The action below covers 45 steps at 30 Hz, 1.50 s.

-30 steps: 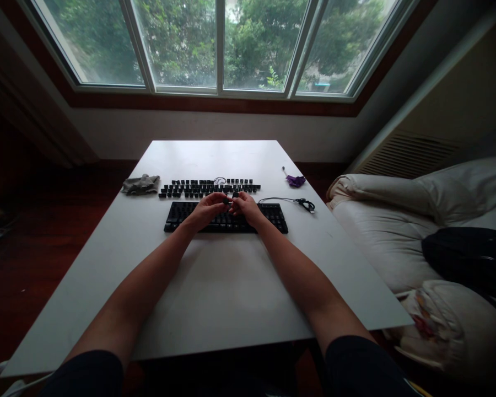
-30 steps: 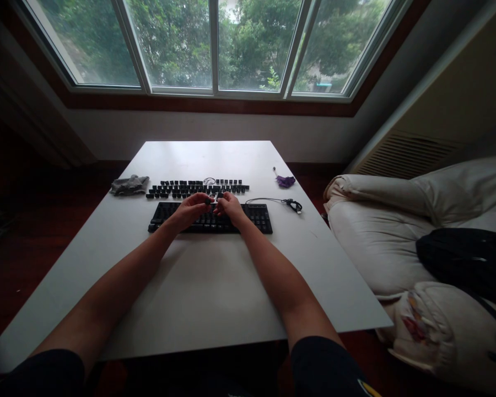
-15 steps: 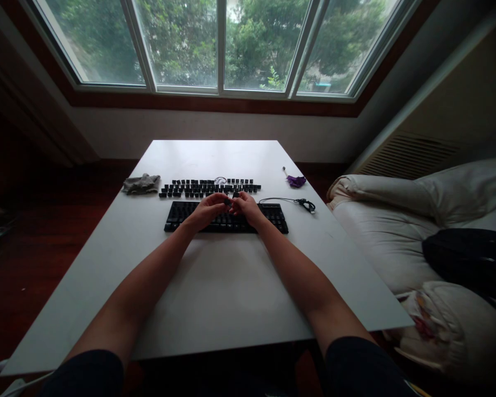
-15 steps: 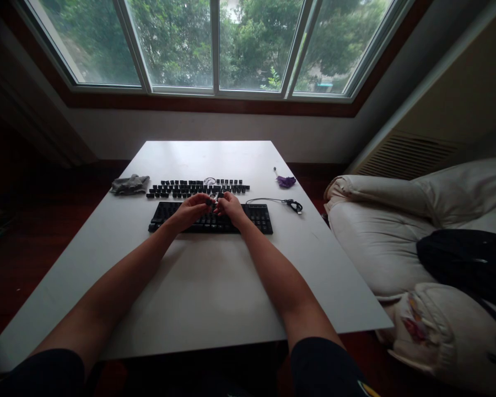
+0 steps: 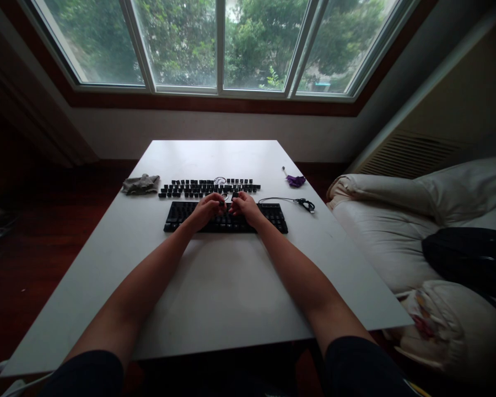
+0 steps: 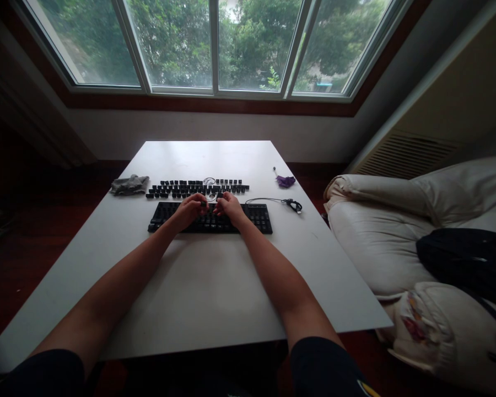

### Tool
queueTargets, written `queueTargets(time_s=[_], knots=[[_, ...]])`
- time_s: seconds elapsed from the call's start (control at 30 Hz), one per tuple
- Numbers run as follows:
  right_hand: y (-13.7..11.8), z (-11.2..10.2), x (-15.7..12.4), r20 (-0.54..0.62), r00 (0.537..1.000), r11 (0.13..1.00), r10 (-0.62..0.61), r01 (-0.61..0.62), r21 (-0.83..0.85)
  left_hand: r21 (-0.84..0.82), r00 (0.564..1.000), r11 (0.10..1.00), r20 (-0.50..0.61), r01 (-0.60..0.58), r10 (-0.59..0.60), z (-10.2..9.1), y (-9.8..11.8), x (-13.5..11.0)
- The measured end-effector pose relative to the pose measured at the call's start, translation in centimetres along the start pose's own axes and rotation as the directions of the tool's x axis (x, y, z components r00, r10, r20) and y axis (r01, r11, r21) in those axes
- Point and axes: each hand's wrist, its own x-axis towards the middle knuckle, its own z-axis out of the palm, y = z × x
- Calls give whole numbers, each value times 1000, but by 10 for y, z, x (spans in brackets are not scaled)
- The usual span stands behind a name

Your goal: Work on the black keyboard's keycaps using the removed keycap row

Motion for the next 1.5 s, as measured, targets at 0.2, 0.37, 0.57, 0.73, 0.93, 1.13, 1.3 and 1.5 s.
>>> queueTargets(time_s=[0.2, 0.37, 0.57, 0.73, 0.93, 1.13, 1.3, 1.5], knots=[[-2, 0, -2, 2, 1000, 1000, 6, -6, 2, 224, 979, 970, -158, -92, 129, -11, 13, 3], [-3, 0, -3, -4, 1000, 1000, 5, -5, -6, 550, 935, 823, -198, -142, 293, -23, 17, 6], [-3, 0, -3, -22, 999, 1000, 25, -25, -13, 875, 901, 475, -129, -94, 415, -31, 10, 19], [1, -2, 0, -19, 1000, 1000, 1, -1, -10, 960, 924, 259, 0, -107, 382, -31, 4, 42], [2, -4, 0, -11, 1000, 999, -20, 20, -40, 976, 946, 188, 42, -107, 322, -28, -2, 67], [0, -3, 0, -23, 1000, 999, 0, -1, -42, 975, 944, 189, 48, -114, 325, -33, -10, 75], [1, -4, 1, -14, 1000, 999, -11, 11, -31, 1000, 956, 27, -3, -6, 292, -36, -12, 76], [4, -4, 3, -18, 1000, 1000, -25, 24, -19, 996, 967, -86, -11, 34, 255, -35, -9, 74]])
